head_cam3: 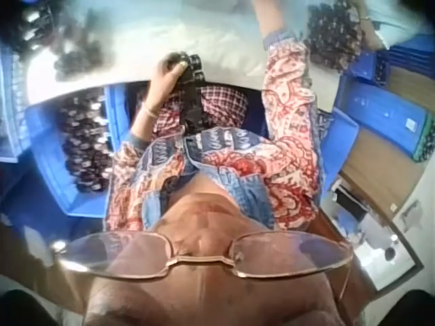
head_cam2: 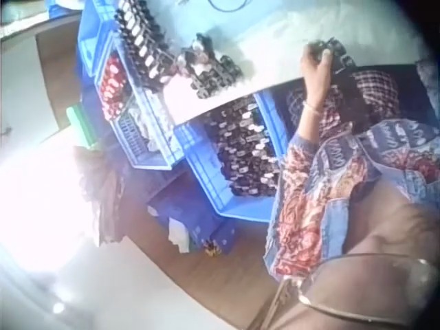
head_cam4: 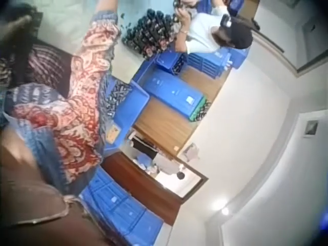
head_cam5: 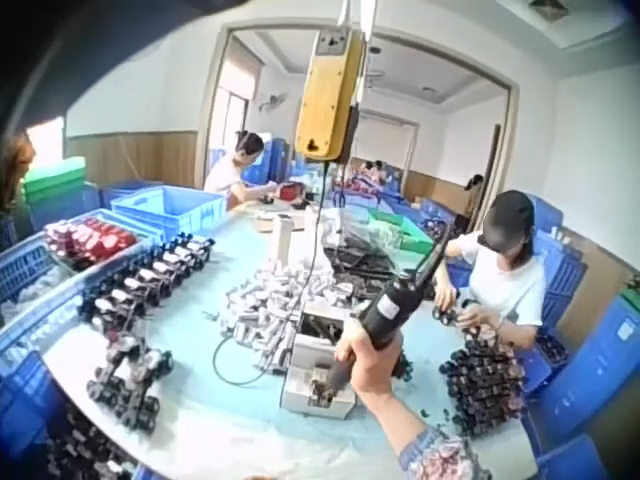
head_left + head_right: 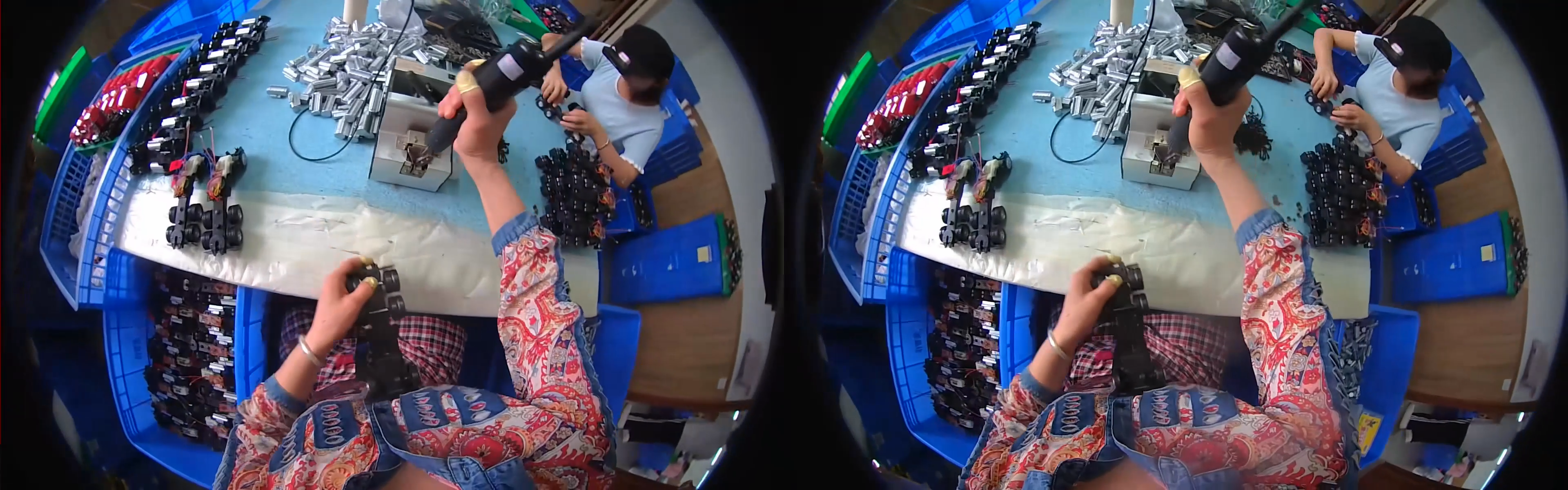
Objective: Assembling electronic and mechanical components for RC toy cars at a factory workstation.
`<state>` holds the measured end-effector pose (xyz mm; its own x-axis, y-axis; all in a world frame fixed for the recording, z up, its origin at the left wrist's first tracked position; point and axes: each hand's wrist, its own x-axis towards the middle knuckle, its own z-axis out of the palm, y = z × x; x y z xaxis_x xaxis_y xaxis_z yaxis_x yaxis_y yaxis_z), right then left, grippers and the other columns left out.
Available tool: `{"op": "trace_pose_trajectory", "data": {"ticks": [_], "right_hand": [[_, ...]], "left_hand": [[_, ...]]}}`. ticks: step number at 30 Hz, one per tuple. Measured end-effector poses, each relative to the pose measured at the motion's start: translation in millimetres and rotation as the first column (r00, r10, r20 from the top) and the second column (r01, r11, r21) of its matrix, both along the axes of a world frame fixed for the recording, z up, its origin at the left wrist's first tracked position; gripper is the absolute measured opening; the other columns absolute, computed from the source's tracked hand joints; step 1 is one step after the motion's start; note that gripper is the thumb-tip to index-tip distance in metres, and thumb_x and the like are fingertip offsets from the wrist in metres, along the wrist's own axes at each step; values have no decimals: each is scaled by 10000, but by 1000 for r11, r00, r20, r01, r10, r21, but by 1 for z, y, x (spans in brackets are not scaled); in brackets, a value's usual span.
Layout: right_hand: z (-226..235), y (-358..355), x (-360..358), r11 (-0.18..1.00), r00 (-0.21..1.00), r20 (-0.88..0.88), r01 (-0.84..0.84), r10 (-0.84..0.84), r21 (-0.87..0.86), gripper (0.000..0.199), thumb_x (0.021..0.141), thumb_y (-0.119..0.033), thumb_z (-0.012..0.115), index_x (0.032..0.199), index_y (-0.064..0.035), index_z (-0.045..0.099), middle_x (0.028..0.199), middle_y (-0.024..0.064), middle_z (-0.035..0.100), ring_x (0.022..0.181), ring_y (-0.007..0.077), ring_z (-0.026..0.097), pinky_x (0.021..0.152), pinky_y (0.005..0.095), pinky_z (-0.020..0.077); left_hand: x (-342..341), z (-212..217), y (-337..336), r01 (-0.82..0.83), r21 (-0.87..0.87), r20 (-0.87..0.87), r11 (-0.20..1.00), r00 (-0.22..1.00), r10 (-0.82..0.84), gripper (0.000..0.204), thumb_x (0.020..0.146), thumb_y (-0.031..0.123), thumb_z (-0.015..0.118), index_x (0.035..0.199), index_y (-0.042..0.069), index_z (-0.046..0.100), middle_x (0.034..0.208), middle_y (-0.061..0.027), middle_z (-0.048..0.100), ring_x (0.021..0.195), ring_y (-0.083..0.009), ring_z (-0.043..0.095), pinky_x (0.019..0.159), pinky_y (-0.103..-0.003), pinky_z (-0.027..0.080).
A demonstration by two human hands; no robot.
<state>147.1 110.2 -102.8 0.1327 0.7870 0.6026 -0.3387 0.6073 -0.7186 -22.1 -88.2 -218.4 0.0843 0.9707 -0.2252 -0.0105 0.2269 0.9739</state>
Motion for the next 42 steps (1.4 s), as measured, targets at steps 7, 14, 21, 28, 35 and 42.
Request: {"op": "trace_pose_trajectory", "data": {"ticks": [7, 14, 21, 28, 35, 42], "right_hand": [[-8, 13, -15, 998, 986, 162, 51, -44, -41, 174, 789, -71, 568, 923, 8, 490, 522, 40, 460, 413, 126, 440, 432, 283, 406], [-9, 8, -14, 983, 990, 140, 1, 25, -183, 164, 801, -111, 579, 914, -24, 498, 538, 26, 453, 428, 119, 433, 440, 282, 401], [-7, -97, 0, 842, 940, -88, -334, 328, -424, 279, 841, -247, 539, 1024, -60, 440, 579, 8, 422, 461, 110, 408, 491, 286, 400], [-54, -158, 5, 847, 945, 103, -227, 311, -481, 381, 822, -233, 568, 1098, -84, 351, 587, 20, 426, 459, 108, 403, 489, 284, 397], [-73, -172, 9, 876, 926, 230, -172, 299, -450, 342, 812, -201, 579, 1030, -91, 340, 562, 26, 415, 455, 110, 403, 477, 280, 392], [-80, -167, 6, 903, 929, 246, -164, 277, -396, 303, 807, -157, 571, 993, -93, 340, 554, 27, 410, 449, 111, 403, 469, 278, 393]], "left_hand": [[20, -11, -5, 235, -107, -8, 966, 971, -237, 366, 781, 68, 552, 1129, -36, 506, 934, -92, 597, 840, -125, 555, 756, -245, 457], [27, -2, -16, 352, -202, 122, 914, 935, -333, 466, 787, 59, 567, 1235, -2, 453, 963, -91, 592, 863, -101, 538, 769, -236, 450], [29, -18, -20, 284, -178, 253, 942, 939, -235, 496, 790, 44, 582, 1260, 6, 430, 936, -76, 613, 830, -92, 546, 760, -239, 455], [36, -20, -18, 249, -196, 288, 948, 939, -187, 492, 777, 8, 586, 1242, -36, 432, 1015, -79, 581, 867, -93, 532, 797, -233, 432], [36, -20, -20, 277, -235, 251, 932, 943, -217, 490, 769, 7, 588, 1234, -39, 441, 1020, -86, 588, 896, -107, 530, 826, -247, 423], [40, -29, -16, 234, -156, 186, 960, 961, -204, 478, 756, 33, 604, 1210, -32, 470, 989, -100, 614, 903, -122, 552, 844, -257, 427]]}}
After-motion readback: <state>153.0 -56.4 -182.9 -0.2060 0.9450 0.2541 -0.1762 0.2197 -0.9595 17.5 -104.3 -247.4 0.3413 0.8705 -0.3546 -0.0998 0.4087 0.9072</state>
